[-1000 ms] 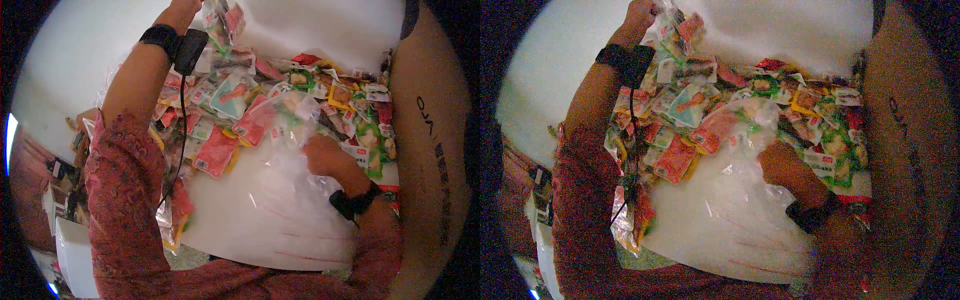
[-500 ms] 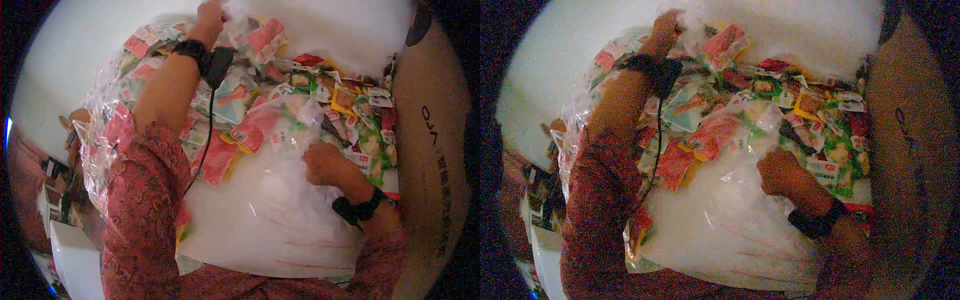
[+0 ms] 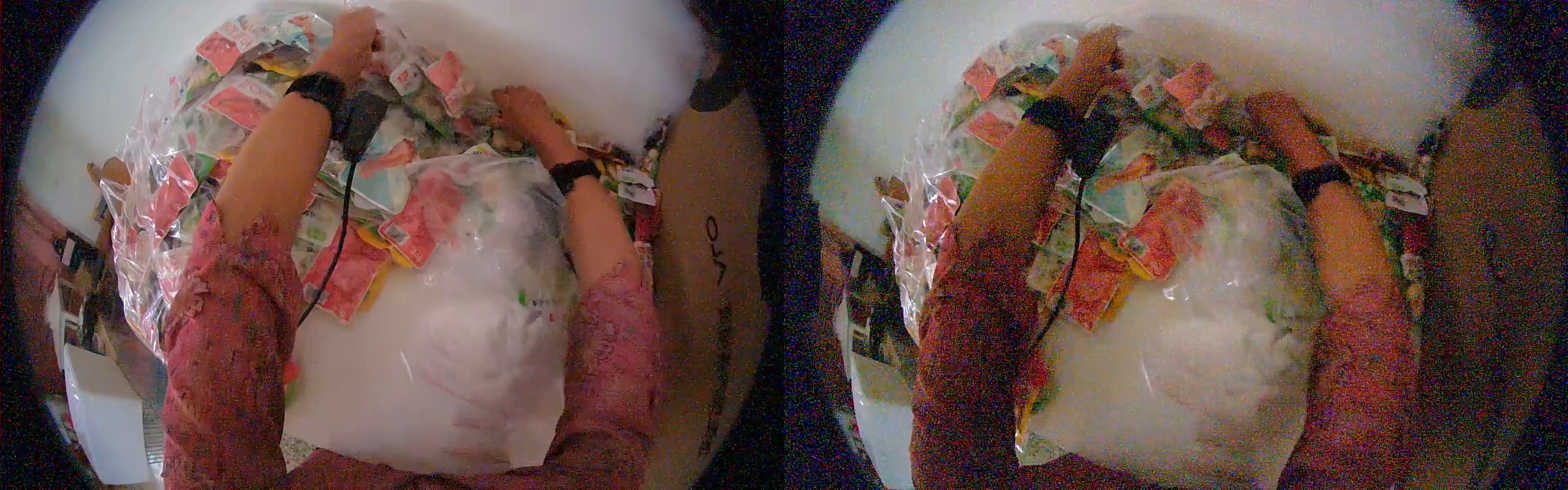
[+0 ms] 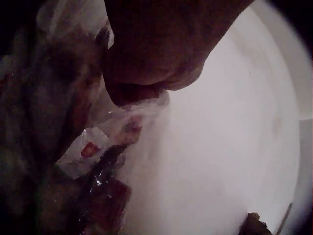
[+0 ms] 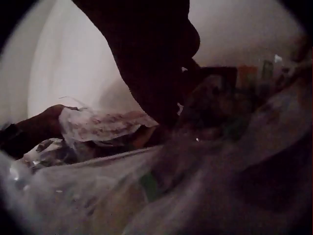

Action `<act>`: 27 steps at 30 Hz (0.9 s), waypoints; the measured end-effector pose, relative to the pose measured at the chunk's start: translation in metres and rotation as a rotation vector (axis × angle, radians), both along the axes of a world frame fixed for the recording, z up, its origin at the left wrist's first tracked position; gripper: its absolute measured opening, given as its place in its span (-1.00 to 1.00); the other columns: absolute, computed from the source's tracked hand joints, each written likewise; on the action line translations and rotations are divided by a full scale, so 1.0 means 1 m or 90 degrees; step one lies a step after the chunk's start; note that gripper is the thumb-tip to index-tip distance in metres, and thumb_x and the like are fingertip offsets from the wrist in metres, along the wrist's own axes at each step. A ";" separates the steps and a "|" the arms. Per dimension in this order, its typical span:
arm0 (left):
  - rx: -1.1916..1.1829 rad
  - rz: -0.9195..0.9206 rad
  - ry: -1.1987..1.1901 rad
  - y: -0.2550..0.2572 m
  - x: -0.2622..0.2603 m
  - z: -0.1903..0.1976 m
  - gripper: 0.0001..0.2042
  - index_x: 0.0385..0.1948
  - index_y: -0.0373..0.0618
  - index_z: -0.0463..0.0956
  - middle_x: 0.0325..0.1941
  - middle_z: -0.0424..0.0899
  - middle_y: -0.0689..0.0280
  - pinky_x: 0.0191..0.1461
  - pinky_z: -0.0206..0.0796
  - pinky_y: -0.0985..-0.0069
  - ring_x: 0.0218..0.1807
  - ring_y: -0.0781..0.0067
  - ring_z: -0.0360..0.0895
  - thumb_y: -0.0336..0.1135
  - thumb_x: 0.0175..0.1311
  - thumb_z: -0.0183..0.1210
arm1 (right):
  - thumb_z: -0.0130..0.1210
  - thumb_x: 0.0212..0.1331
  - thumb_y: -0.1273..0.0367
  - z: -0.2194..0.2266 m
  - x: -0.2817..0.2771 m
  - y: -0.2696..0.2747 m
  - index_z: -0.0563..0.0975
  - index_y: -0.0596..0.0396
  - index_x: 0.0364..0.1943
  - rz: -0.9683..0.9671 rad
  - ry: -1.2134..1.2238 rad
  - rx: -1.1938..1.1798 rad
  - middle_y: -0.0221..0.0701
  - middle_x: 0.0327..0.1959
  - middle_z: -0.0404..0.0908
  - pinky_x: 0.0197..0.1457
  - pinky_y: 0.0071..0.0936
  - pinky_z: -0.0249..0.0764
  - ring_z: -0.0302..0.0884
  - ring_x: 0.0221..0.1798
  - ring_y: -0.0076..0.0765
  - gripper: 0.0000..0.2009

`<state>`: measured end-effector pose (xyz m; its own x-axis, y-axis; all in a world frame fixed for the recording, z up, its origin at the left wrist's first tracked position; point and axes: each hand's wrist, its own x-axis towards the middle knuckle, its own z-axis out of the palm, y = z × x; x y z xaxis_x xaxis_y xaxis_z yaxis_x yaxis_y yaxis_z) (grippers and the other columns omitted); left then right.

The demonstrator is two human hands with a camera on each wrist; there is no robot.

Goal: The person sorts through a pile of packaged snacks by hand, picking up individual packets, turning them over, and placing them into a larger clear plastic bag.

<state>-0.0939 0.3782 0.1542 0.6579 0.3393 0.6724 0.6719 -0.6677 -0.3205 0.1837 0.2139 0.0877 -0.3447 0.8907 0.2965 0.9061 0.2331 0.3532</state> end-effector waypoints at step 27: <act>-0.225 -0.013 -0.083 -0.006 0.029 0.006 -0.50 -0.16 -0.11 0.35 -0.31 0.50 0.14 -0.15 0.27 0.26 -0.20 0.05 0.43 -0.21 -0.26 0.23 | -0.02 -0.08 0.31 -0.054 0.013 -0.011 0.36 0.11 -0.07 0.242 0.975 -0.320 -0.12 -0.08 0.39 0.02 -0.30 0.27 0.32 -0.01 -0.02 -0.60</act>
<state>-0.0653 0.3719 0.1604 0.5833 0.5530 0.5949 0.6778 -0.7350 0.0188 0.1962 0.2027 0.0334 -0.2292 0.9348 0.2713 0.1872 0.3158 -0.9302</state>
